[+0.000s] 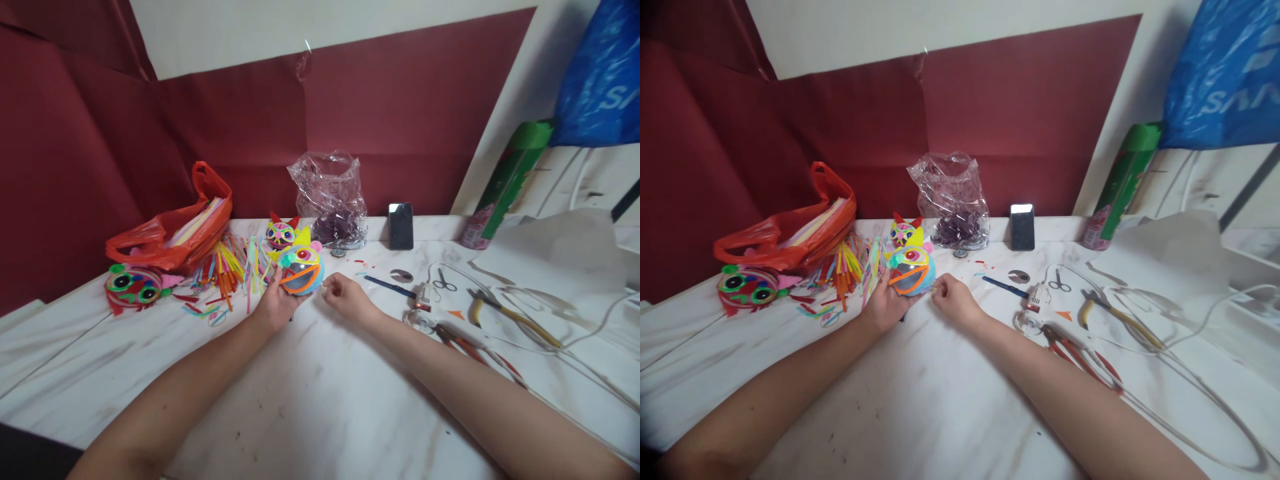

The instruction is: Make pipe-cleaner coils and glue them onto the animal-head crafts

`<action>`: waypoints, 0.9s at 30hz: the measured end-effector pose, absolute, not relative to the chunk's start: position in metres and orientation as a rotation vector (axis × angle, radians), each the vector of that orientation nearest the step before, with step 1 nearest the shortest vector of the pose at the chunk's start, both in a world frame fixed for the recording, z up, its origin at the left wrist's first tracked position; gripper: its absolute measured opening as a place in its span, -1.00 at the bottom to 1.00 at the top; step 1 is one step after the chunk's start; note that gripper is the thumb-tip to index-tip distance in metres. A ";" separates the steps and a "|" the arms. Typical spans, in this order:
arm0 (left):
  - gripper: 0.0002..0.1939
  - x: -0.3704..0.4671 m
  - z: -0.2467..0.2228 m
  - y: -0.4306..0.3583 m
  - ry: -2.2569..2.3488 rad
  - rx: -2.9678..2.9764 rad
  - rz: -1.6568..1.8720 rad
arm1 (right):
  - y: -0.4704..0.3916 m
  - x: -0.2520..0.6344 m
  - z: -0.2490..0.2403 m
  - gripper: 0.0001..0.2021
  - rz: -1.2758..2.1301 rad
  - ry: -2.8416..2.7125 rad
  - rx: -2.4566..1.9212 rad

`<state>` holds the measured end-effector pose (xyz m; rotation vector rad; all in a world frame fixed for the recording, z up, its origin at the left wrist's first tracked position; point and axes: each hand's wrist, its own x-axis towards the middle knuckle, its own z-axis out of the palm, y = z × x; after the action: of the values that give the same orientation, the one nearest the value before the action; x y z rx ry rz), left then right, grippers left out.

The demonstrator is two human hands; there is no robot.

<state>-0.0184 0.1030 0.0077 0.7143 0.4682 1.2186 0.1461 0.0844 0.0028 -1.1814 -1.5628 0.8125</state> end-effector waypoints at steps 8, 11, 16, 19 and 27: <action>-0.56 -0.012 0.009 0.094 0.381 0.717 1.208 | 0.074 0.139 -0.001 -0.88 0.452 -1.704 -1.165; -0.58 -0.015 0.013 0.095 0.390 0.698 1.243 | 0.078 0.148 0.009 -0.88 0.414 -1.689 -1.195; -0.58 -0.022 0.014 0.100 0.414 0.672 1.285 | 0.096 0.191 0.036 -0.85 0.179 -1.671 -1.453; -0.61 -0.025 0.010 0.102 0.382 0.669 1.256 | 0.104 0.217 0.046 -0.88 0.094 -1.762 -1.687; -0.57 -0.030 -0.002 0.106 0.305 0.704 1.117 | 0.108 0.221 0.045 -0.83 0.242 -1.587 -1.414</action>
<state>-0.0295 0.1058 -0.0016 0.7043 0.3054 1.1170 0.2210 0.1080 0.0454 -1.4140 -1.5873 0.2415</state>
